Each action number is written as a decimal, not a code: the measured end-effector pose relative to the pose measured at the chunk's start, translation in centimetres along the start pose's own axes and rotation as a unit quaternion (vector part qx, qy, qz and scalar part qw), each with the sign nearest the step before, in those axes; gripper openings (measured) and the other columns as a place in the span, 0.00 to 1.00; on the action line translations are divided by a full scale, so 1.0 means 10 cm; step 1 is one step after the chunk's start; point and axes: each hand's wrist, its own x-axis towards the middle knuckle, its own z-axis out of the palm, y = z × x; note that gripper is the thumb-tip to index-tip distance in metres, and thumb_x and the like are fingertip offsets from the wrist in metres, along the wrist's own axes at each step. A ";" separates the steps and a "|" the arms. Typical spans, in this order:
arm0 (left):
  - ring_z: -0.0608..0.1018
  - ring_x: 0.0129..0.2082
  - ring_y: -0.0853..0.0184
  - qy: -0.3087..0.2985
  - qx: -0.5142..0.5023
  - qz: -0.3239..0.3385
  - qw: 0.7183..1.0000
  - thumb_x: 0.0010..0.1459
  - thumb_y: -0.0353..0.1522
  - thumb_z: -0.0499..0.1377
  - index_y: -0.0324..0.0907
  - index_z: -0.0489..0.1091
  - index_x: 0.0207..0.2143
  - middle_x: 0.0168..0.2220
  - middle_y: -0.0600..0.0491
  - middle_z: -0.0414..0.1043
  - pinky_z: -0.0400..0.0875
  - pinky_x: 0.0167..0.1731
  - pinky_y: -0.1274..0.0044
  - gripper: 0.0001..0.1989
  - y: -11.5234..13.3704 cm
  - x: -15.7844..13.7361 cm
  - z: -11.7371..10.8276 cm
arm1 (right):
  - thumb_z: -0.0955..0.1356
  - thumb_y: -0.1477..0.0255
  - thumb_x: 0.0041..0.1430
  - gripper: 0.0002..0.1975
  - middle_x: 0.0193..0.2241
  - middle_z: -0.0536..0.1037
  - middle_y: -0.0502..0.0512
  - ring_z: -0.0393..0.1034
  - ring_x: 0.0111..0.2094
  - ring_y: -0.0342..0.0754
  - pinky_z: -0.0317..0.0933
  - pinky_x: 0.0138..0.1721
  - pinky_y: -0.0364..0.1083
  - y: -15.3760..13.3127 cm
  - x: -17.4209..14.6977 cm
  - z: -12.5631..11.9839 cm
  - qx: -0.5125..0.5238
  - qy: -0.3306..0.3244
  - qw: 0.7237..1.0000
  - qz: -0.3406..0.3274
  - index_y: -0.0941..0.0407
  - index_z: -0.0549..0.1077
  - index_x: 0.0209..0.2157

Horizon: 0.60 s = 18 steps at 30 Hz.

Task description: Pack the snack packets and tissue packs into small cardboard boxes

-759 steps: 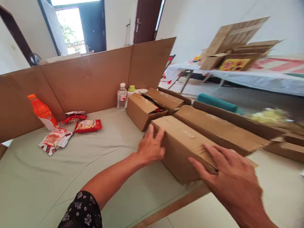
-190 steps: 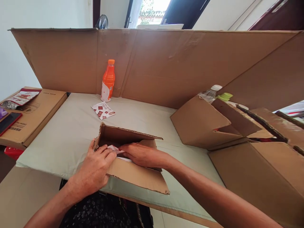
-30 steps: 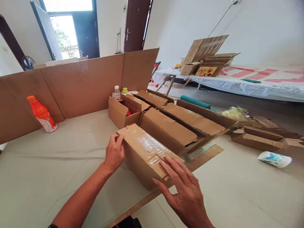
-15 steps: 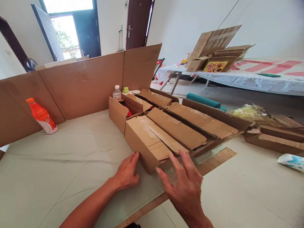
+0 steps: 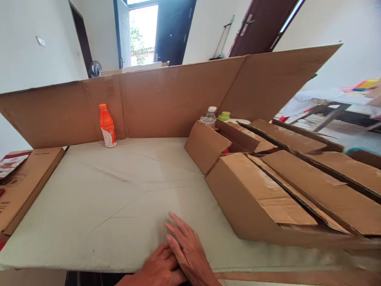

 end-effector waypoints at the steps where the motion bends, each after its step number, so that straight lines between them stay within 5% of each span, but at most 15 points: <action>1: 0.63 0.70 0.55 0.000 -0.015 0.003 1.000 0.63 0.33 0.62 0.43 0.70 0.61 0.68 0.44 0.66 0.55 0.70 0.64 0.23 0.01 -0.13 -0.03 | 0.60 0.69 0.71 0.17 0.60 0.76 0.60 0.73 0.58 0.55 0.70 0.52 0.55 -0.03 0.04 0.08 -0.004 -0.022 1.000 -0.017 0.52 0.79 0.50; 4: 0.81 0.52 0.65 0.053 -0.034 -0.089 0.994 0.63 0.32 0.63 0.47 0.77 0.51 0.51 0.53 0.82 0.74 0.56 0.76 0.14 0.01 -0.47 -0.25 | 0.62 0.71 0.67 0.18 0.60 0.76 0.60 0.71 0.60 0.57 0.68 0.55 0.57 -0.09 0.08 0.26 -0.026 -0.065 0.995 -0.068 0.53 0.78 0.53; 6: 0.83 0.46 0.65 0.126 -0.003 -0.187 0.974 0.63 0.30 0.60 0.46 0.77 0.50 0.46 0.54 0.83 0.77 0.51 0.75 0.14 -0.06 -0.62 -0.47 | 0.63 0.72 0.66 0.20 0.61 0.75 0.60 0.69 0.61 0.58 0.66 0.57 0.58 -0.12 0.06 0.31 -0.044 -0.074 0.993 -0.079 0.54 0.77 0.57; 11: 0.61 0.71 0.49 0.220 0.099 -0.291 0.926 0.66 0.31 0.56 0.39 0.71 0.60 0.69 0.39 0.62 0.57 0.69 0.52 0.21 -0.48 -0.70 -0.84 | 0.62 0.71 0.69 0.21 0.63 0.73 0.60 0.68 0.63 0.56 0.62 0.59 0.56 -0.14 -0.04 0.32 -0.057 -0.074 0.993 -0.073 0.54 0.74 0.60; 18: 0.62 0.71 0.49 0.182 0.191 -0.314 0.912 0.65 0.34 0.60 0.43 0.68 0.63 0.70 0.40 0.60 0.52 0.70 0.50 0.24 -0.68 -0.70 -0.58 | 0.62 0.69 0.70 0.18 0.60 0.76 0.60 0.69 0.61 0.55 0.64 0.57 0.56 -0.16 -0.05 0.34 -0.040 -0.026 0.997 -0.065 0.55 0.76 0.56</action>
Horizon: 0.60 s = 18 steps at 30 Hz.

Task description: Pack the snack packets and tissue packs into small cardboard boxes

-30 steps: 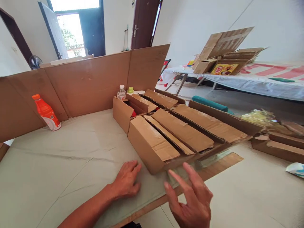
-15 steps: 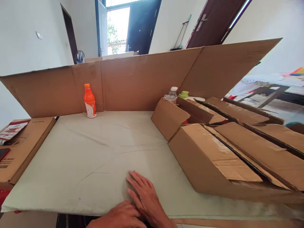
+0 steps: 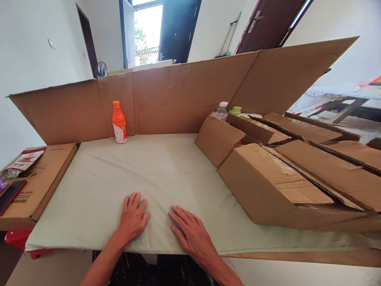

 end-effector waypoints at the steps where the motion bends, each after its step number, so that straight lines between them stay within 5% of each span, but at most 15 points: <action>1: 0.62 0.71 0.49 0.000 0.010 0.004 1.000 0.65 0.34 0.60 0.43 0.68 0.63 0.70 0.40 0.60 0.52 0.70 0.50 0.24 0.01 -0.02 0.02 | 0.62 0.69 0.70 0.18 0.59 0.77 0.60 0.70 0.61 0.54 0.65 0.57 0.56 -0.01 0.01 0.00 0.003 0.006 1.000 0.000 0.55 0.76 0.55; 8: 0.65 0.69 0.50 0.027 0.041 0.016 0.999 0.64 0.34 0.61 0.42 0.71 0.60 0.68 0.41 0.65 0.57 0.69 0.53 0.22 -0.04 -0.04 0.04 | 0.63 0.72 0.69 0.15 0.57 0.78 0.62 0.72 0.58 0.56 0.68 0.55 0.58 -0.05 0.04 -0.05 0.020 0.018 0.999 0.018 0.56 0.77 0.53; 18: 0.70 0.65 0.52 0.117 0.037 0.064 0.990 0.66 0.35 0.55 0.42 0.74 0.56 0.64 0.42 0.71 0.63 0.65 0.53 0.19 -0.34 0.06 0.23 | 0.67 0.77 0.64 0.17 0.60 0.75 0.64 0.67 0.62 0.59 0.63 0.61 0.62 -0.13 0.22 -0.29 0.094 -0.052 0.992 0.072 0.57 0.76 0.54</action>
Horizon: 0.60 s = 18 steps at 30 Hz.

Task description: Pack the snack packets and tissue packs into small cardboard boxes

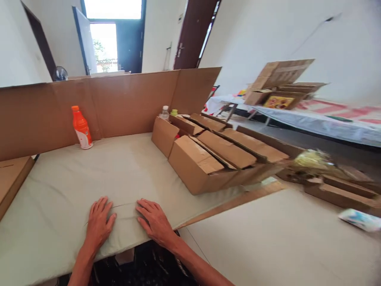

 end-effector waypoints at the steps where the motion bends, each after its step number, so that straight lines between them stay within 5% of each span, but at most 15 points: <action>1: 0.71 0.65 0.52 0.007 0.002 0.007 1.000 0.66 0.36 0.55 0.42 0.75 0.56 0.63 0.42 0.71 0.64 0.64 0.53 0.19 -0.03 0.01 0.01 | 0.67 0.77 0.64 0.17 0.60 0.75 0.64 0.67 0.62 0.59 0.63 0.61 0.61 0.00 0.01 -0.01 0.002 0.004 1.000 0.005 0.57 0.76 0.54; 18: 0.75 0.61 0.50 0.063 0.020 0.061 0.996 0.68 0.42 0.52 0.43 0.76 0.55 0.61 0.42 0.74 0.70 0.60 0.53 0.21 -0.25 0.06 0.11 | 0.70 0.74 0.63 0.14 0.60 0.76 0.60 0.66 0.63 0.55 0.61 0.63 0.57 -0.03 0.08 -0.07 0.044 0.015 0.998 0.033 0.56 0.77 0.50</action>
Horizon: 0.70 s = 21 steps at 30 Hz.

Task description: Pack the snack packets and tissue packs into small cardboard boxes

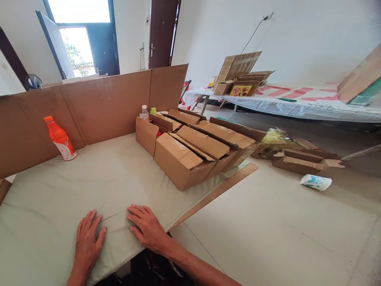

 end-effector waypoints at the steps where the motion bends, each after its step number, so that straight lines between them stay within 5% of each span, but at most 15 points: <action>1: 0.75 0.62 0.50 0.000 0.001 0.000 1.000 0.69 0.42 0.52 0.43 0.76 0.55 0.61 0.42 0.74 0.70 0.60 0.54 0.21 0.00 -0.01 -0.01 | 0.70 0.75 0.63 0.14 0.60 0.76 0.60 0.66 0.63 0.56 0.61 0.63 0.58 0.00 0.00 0.00 0.003 0.000 1.000 -0.002 0.56 0.77 0.50; 9: 0.76 0.60 0.50 0.010 -0.001 0.007 1.000 0.70 0.43 0.51 0.45 0.77 0.54 0.60 0.43 0.75 0.72 0.58 0.53 0.21 -0.04 -0.04 0.01 | 0.69 0.76 0.62 0.11 0.55 0.80 0.57 0.69 0.61 0.54 0.62 0.61 0.57 0.02 -0.03 0.01 0.057 0.021 0.998 -0.005 0.54 0.79 0.44; 21: 0.77 0.59 0.52 0.036 0.028 0.048 0.998 0.69 0.40 0.53 0.47 0.74 0.56 0.60 0.44 0.74 0.73 0.56 0.57 0.18 0.01 -0.05 -0.07 | 0.64 0.75 0.68 0.09 0.36 0.84 0.52 0.78 0.44 0.48 0.68 0.48 0.51 0.05 -0.06 -0.11 0.170 0.062 0.983 -0.042 0.53 0.76 0.38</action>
